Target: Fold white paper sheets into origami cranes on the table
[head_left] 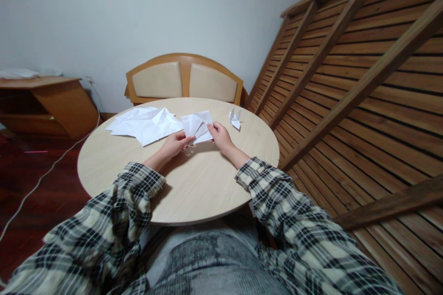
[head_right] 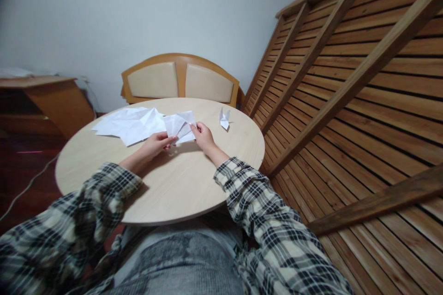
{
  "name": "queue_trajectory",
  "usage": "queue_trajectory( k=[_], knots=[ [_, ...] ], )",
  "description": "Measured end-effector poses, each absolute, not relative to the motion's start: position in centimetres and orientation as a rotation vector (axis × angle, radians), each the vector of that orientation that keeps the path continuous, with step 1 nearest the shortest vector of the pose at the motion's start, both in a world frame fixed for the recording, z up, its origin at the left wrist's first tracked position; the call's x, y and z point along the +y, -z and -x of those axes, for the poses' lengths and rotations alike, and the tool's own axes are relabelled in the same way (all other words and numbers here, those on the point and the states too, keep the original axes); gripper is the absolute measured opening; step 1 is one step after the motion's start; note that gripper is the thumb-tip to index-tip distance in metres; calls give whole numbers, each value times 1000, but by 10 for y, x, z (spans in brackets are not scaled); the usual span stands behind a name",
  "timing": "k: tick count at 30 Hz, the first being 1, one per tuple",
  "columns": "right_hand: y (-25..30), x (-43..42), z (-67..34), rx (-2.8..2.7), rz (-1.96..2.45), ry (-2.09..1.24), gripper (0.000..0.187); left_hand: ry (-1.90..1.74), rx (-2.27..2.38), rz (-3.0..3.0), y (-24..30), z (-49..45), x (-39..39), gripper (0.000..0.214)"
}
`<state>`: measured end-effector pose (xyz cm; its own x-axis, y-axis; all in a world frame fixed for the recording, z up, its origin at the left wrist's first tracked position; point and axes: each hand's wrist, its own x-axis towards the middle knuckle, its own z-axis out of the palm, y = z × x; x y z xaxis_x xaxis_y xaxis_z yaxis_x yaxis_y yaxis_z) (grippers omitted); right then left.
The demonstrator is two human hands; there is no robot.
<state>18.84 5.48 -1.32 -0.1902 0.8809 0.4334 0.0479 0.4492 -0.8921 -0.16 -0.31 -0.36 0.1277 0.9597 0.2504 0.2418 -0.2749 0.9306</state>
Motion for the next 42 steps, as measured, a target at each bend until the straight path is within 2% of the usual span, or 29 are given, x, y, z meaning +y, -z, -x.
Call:
queue_trajectory(
  k=[12, 16, 21, 24, 26, 32, 38, 40, 42],
  knots=[
    [17, 55, -188, -1645, 835, -922, 33, -1187, 1155, -1472, 8, -1, -2, 21],
    [18, 53, -187, -1746, 822, -923, 33, -1261, 1133, -1439, 9, 1, 0, 27],
    [23, 54, -186, -1746, 795, -950, 23, -1311, 1216, -1355, 9, 4, 2, 25],
    [24, 55, -187, -1669, 802, -899, 40, -1343, 1314, -1318, 7, 3, 1, 23],
    [24, 56, -188, -1690, 784, -840, 43, -1366, 1344, -1313, 5, 2, 0, 21],
    [25, 57, -186, -1820, 749, -795, 20, -1396, 1320, -1303, 5, 2, 0, 23],
    [19, 55, -187, -1781, 821, -1066, 40, -1414, 1314, -1304, 8, 4, 4, 24],
    [18, 53, -187, -1773, 808, -1140, 30, -1418, 1305, -1300, 7, 3, 4, 23],
    [18, 51, -185, -1756, 770, -1210, 11, -1430, 1296, -1285, 6, 2, 3, 21]
  ],
)
